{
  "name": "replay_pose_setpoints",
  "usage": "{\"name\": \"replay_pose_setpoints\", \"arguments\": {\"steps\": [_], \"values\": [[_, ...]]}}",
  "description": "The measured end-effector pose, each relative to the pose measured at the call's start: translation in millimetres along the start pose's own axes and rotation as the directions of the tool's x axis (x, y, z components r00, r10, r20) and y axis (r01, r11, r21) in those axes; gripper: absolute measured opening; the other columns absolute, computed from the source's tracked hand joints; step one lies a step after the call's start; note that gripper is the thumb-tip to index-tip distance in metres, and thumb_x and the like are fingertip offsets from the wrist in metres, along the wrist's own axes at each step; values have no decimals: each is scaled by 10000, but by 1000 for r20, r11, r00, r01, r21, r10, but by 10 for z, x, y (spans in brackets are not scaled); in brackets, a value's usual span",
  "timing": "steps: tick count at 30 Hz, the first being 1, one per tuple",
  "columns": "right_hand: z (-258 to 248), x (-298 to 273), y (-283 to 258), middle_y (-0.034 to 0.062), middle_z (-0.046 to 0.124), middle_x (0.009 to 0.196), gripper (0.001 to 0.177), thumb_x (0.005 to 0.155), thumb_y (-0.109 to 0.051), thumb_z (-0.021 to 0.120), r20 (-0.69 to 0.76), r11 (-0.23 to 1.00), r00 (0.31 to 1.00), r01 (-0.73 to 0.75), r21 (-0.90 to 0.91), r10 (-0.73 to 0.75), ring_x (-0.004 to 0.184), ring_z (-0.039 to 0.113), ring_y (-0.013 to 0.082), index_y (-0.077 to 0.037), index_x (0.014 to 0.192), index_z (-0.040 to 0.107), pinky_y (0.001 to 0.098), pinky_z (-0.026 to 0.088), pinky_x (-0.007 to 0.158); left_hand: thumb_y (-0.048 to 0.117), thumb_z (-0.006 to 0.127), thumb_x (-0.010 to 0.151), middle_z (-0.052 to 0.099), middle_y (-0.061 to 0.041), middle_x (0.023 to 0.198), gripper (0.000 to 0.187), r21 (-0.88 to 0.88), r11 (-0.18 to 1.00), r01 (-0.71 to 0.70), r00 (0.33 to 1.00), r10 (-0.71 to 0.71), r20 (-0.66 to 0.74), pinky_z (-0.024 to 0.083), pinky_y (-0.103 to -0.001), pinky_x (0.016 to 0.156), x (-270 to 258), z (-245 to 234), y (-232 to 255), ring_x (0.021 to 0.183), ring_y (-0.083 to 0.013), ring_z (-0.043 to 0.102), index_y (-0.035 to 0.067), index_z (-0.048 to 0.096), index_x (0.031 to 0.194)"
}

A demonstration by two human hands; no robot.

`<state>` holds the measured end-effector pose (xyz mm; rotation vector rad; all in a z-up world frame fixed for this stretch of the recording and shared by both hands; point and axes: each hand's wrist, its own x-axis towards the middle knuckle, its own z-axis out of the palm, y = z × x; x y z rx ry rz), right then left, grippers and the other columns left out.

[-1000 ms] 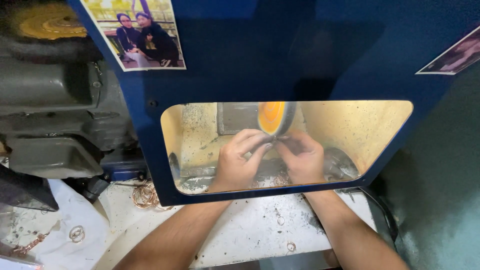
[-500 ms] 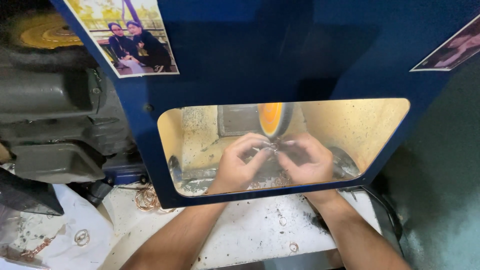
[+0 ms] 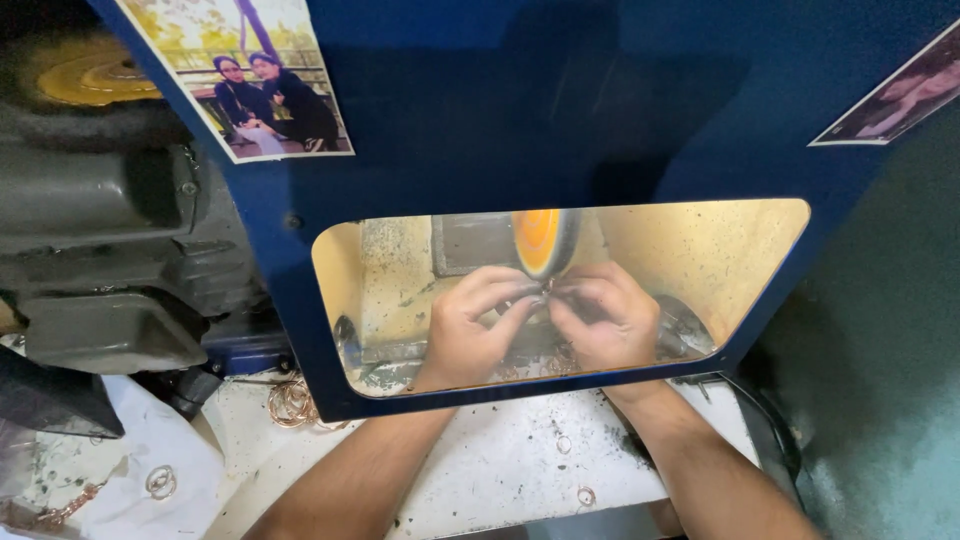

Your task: Polishing small jewelry components using a rotating polishing wheel inside a protective enclosure.

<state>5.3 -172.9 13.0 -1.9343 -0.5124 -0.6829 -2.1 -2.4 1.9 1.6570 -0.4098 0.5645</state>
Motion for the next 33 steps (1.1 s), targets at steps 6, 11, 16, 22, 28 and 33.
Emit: {"name": "replay_pose_setpoints", "arguments": {"steps": [6, 11, 16, 22, 28, 33], "values": [[95, 12, 11, 95, 717, 817, 121, 798, -33, 867, -1, 994, 994, -109, 10, 109, 745, 714, 210, -57, 864, 768, 368, 581, 719, 87, 798, 882, 773, -42, 906, 58, 95, 993, -75, 997, 77, -18, 601, -304, 656, 19, 14, -100, 797, -223, 749, 102, 801, 939], [113, 4, 8, 82, 724, 832, 132, 802, -42, 868, 12, 990, 990, -140, -9, 140, 774, 729, 211, -74, 892, 776, 367, 590, 721, 70, 780, 891, 771, -53, 901, 64, 95, 994, -52, 999, 53, -5, 603, -321, 666, 27, -9, -60, 783, -238, 751, 87, 798, 951], [58, -7, -85, 120, 724, 843, 110, 820, -22, 828, 8, 980, 980, -197, 3, 197, 836, 745, 243, -59, 896, 759, 386, 592, 767, 103, 777, 900, 773, -28, 944, 78, 75, 996, -57, 998, 58, -9, 608, -323, 704, -10, 15, -39, 814, -235, 747, 127, 799, 971], [145, -81, 93, 127, 728, 850, 155, 817, -55, 829, 25, 915, 918, -398, 69, 397, 851, 697, 186, -21, 933, 732, 425, 587, 816, 91, 745, 927, 773, -58, 916, 77, -13, 997, 80, 997, -80, 17, 590, -353, 711, 1, 39, -67, 807, -247, 757, 102, 794, 986], [98, -87, 0, 75, 772, 912, 177, 814, -85, 856, 20, 863, 871, -489, 128, 491, 925, 691, 113, -68, 956, 754, 371, 581, 888, 95, 749, 927, 780, -61, 934, 88, -102, 982, 160, 987, -156, 47, 583, -360, 800, -25, 36, -49, 886, -236, 764, 100, 802, 996], [158, -100, 92, 137, 792, 939, 234, 824, -139, 858, 48, 791, 796, -605, 93, 603, 978, 744, 209, -66, 1022, 757, 422, 593, 883, 100, 752, 925, 781, -112, 963, 104, -165, 949, 267, 964, -264, 41, 577, -381, 842, -52, 61, -48, 940, -242, 757, 51, 789, 1009]]}}
